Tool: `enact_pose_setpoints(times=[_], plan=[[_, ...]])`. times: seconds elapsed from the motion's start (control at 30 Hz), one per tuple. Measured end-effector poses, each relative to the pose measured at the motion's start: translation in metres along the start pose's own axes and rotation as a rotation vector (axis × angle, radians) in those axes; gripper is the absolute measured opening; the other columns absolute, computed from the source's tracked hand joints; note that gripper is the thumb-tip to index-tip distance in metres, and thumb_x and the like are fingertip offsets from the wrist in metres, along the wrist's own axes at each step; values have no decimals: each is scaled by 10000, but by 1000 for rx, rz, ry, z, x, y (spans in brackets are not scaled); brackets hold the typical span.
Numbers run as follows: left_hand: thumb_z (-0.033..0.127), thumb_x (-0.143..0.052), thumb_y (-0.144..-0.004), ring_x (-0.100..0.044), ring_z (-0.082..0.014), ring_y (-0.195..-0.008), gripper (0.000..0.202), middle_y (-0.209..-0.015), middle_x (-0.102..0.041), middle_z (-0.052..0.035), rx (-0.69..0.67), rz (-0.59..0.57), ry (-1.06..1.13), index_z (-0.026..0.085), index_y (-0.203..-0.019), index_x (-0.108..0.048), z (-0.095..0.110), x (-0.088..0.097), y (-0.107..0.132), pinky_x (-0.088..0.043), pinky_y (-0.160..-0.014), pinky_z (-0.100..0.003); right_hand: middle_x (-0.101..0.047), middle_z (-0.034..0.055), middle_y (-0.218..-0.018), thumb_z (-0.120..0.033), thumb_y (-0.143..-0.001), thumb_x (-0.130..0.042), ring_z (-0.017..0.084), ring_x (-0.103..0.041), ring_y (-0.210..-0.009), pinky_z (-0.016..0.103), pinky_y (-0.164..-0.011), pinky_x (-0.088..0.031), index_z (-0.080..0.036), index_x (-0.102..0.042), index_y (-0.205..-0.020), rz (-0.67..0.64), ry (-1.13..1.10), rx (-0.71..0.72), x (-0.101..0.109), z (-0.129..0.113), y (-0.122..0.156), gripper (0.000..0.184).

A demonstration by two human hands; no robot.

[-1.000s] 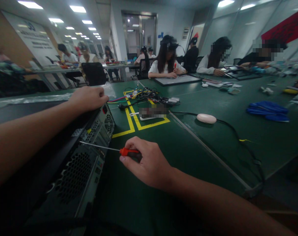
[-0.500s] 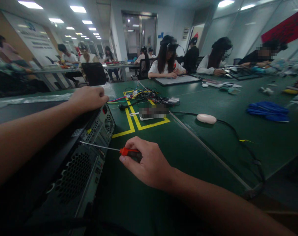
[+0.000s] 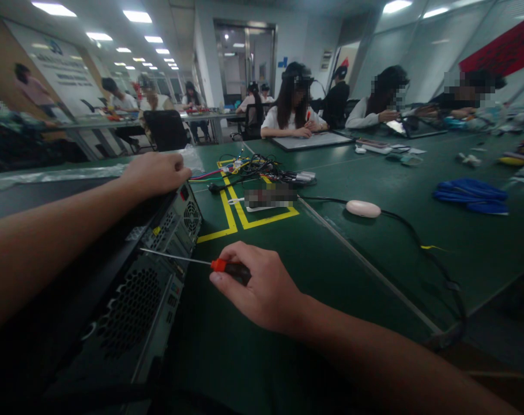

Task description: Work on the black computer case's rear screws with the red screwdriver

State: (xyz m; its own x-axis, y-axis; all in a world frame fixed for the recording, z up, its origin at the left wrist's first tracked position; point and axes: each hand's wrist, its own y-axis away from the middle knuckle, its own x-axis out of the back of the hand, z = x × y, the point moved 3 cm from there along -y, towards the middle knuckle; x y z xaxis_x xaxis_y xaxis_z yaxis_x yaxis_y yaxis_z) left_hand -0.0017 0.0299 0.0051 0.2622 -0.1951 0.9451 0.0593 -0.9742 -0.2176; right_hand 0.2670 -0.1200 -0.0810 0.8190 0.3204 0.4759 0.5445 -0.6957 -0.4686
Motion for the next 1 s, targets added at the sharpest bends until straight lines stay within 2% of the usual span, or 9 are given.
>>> enact_pose_setpoints(times=[0.2, 0.3, 0.43, 0.7, 1.0], plan=[[520, -348, -968, -706, -428, -1106, 604, -1159, -750, -246, 3, -2, 29, 131, -1233, -726, -1, -1, -1, -533, -927, -516, -729, 38, -904, -392, -1043, -618, 169, -663, -815, 314, -755, -468, -183, -707, -969, -30, 27, 5, -1, -1, -1, 239], [531, -349, -965, -706, -422, -1103, 606, -1161, -750, -246, -3, 5, 36, 136, -1219, -732, -2, -2, -2, -534, -925, -521, -736, 25, -899, -398, -1004, -675, 164, -666, -785, 300, -729, -474, -200, -691, -1039, -25, -5, -24, -2, 0, 0, 202], [533, -332, -965, -713, -414, -1100, 597, -1152, -756, -235, -14, 23, 20, 150, -1184, -734, -1, -2, -1, -539, -922, -510, -712, -4, -840, -372, -930, -750, 159, -644, -715, 292, -689, -467, -215, -626, -1107, -18, -9, -47, -3, 2, 1, 267], [518, -346, -971, -707, -416, -1118, 595, -1166, -752, -230, 14, 0, 12, 143, -1221, -734, 0, 0, 1, -535, -945, -508, -703, 1, -873, -312, -920, -727, 150, -629, -732, 288, -692, -445, -229, -596, -970, -13, 38, -12, -2, 2, 1, 163], [523, -327, -974, -711, -364, -1076, 568, -1147, -755, -214, -4, -2, -7, 169, -1183, -719, 0, 1, 1, -541, -920, -470, -699, 2, -881, -309, -932, -720, 147, -620, -741, 290, -707, -441, -222, -605, -967, -18, 29, -5, 0, -1, 0, 148]])
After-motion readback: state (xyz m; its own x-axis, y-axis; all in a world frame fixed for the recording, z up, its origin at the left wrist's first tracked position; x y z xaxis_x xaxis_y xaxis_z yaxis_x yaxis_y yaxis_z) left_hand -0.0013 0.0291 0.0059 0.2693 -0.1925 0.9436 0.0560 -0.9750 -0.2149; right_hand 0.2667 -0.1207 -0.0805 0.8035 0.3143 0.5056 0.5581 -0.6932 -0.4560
